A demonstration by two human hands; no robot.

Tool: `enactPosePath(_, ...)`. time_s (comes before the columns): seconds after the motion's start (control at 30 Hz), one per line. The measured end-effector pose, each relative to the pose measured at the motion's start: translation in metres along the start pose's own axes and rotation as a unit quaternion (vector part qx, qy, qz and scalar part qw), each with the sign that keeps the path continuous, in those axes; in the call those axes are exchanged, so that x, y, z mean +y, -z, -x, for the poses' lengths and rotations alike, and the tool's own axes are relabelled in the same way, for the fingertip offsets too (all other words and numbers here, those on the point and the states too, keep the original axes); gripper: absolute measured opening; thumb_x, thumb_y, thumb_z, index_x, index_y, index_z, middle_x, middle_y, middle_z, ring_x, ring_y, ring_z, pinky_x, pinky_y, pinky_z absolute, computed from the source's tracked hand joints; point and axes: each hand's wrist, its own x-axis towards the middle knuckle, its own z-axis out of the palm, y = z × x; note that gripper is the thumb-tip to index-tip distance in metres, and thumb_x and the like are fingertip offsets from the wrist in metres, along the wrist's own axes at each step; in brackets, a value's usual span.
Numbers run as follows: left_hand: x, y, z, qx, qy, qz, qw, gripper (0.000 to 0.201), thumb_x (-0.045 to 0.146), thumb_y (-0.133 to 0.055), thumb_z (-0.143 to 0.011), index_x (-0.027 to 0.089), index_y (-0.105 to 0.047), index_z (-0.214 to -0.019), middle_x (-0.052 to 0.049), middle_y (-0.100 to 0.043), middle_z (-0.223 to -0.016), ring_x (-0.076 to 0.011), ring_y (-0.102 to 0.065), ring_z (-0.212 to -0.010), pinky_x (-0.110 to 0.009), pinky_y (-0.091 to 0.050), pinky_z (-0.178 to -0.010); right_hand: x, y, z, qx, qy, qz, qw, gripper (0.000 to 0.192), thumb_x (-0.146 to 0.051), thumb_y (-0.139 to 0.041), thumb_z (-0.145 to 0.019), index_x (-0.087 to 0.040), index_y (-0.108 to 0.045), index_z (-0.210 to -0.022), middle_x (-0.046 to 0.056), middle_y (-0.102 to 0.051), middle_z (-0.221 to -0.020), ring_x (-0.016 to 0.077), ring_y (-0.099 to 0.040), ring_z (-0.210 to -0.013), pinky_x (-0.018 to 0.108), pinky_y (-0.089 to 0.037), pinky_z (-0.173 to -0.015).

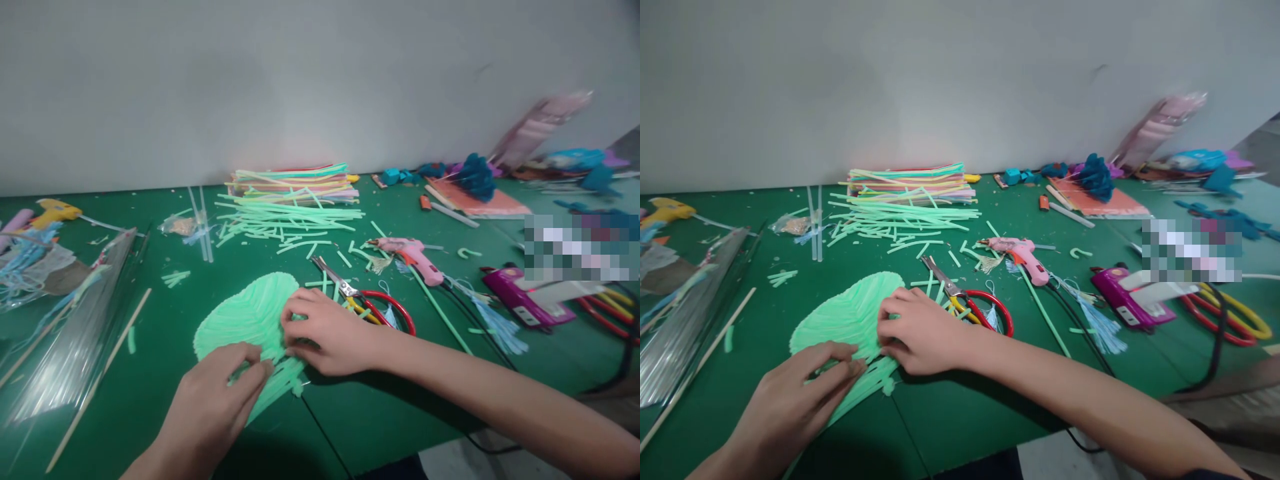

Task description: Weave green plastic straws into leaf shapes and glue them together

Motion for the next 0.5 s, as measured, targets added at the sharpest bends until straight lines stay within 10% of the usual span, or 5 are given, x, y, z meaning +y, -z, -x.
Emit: enactPosePath(0.5, -0.008, 0.017, 0.015, -0.012, 0.023, 0.017, 1.0, 0.009, 0.025, -0.059, -0.088, 0.022, -0.065, -0.094, -0.007, -0.065, -0.093, -0.0209, -0.063, -0.08, -0.035, -0.049, -0.072, -0.013, 0.012, 0.001, -0.051, -0.021, 0.094, 0.994, 0.015, -0.029, -0.06, -0.089, -0.016, -0.065, -0.082, 0.008, -0.062, -0.09, 0.0231, -0.049, -0.094, 0.037, -0.04, -0.081)
